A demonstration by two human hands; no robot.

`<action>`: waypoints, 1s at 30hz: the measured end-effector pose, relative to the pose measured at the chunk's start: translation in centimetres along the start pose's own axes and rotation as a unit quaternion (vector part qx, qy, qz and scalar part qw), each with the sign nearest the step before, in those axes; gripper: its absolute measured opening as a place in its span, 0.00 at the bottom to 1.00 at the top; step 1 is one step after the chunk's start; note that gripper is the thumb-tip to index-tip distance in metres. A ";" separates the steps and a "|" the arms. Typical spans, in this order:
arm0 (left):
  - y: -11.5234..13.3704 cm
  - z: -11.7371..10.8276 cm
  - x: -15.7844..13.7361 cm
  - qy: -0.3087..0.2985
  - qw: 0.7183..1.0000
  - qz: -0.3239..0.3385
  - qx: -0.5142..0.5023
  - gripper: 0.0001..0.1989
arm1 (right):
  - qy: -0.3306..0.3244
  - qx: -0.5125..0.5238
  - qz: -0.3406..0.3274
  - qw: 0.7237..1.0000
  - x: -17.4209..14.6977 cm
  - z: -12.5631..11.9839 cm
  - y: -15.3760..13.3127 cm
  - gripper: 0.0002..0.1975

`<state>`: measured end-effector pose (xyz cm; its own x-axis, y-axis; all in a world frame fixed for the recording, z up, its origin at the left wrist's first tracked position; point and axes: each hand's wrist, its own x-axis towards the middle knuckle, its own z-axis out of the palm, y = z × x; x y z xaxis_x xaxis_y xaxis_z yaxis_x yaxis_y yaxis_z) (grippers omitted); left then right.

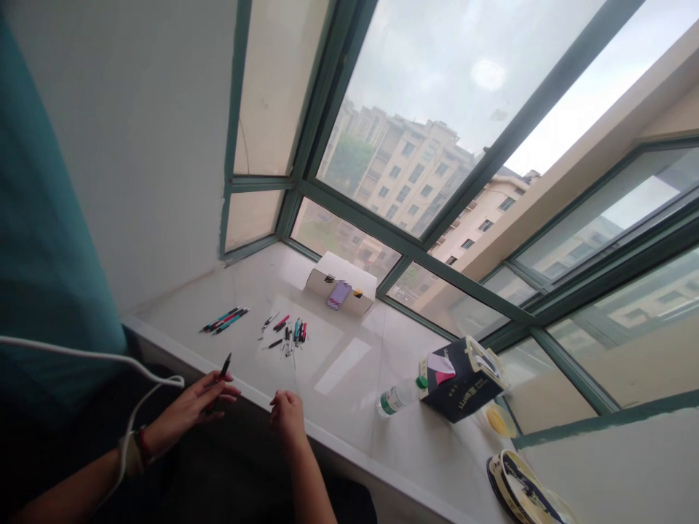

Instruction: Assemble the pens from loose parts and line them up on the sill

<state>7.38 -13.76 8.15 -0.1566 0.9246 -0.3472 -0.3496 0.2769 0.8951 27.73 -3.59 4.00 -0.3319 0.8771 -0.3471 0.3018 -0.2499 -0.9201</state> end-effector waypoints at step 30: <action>-1.3 -2.7 15.3 0.109 0.982 0.149 0.036 0.23 | 0.104 -0.147 -0.031 0.983 5.1 -0.1 2.0 0.17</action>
<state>2.92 -0.69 0.95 -0.4391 0.8916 -0.1105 -0.1921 0.0270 0.9810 26.73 0.37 0.39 -0.1780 0.9594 -0.2188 0.5418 -0.0900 -0.8357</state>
